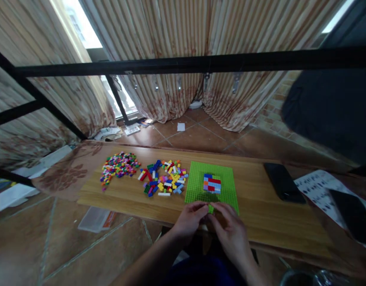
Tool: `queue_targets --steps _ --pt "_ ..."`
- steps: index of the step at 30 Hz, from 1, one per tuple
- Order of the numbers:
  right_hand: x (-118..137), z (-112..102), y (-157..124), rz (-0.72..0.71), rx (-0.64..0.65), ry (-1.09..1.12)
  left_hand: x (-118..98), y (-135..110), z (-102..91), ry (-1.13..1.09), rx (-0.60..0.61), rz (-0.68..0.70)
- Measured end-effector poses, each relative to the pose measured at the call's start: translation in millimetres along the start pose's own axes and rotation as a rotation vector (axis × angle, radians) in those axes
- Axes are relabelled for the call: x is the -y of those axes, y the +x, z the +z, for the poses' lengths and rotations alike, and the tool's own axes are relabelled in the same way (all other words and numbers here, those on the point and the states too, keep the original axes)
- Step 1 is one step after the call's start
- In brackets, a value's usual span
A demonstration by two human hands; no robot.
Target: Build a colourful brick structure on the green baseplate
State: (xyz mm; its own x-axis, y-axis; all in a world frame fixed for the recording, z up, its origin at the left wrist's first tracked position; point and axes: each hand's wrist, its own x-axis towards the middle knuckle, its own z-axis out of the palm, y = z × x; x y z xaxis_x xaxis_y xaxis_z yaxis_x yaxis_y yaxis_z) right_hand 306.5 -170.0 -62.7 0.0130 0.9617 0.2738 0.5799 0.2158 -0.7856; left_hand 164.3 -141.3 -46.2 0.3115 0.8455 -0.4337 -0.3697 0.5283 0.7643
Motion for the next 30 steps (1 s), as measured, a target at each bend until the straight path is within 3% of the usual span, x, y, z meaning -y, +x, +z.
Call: queue_targets --steps 6,15,19,25,30 --pt "-2.0 15.1 -6.4 -0.033 0.048 0.009 5.4 -12.1 -15.9 0.109 -0.019 0.035" --pt "11.7 34.7 -12.1 -0.11 0.116 0.003 5.6 -29.1 -35.3 0.125 -0.096 -0.021" --pt "11.1 41.6 -13.4 -0.147 0.125 -0.027 -0.6 -29.5 -47.1 0.226 -0.138 0.075" --pt "18.0 63.5 -3.7 -0.279 0.143 -0.126 -37.0 -34.8 -96.3 0.515 -0.454 0.386" --pt "30.5 90.1 13.2 -0.4 0.173 -0.222 -55.6 -45.5 -136.7 0.879 -0.745 0.361"
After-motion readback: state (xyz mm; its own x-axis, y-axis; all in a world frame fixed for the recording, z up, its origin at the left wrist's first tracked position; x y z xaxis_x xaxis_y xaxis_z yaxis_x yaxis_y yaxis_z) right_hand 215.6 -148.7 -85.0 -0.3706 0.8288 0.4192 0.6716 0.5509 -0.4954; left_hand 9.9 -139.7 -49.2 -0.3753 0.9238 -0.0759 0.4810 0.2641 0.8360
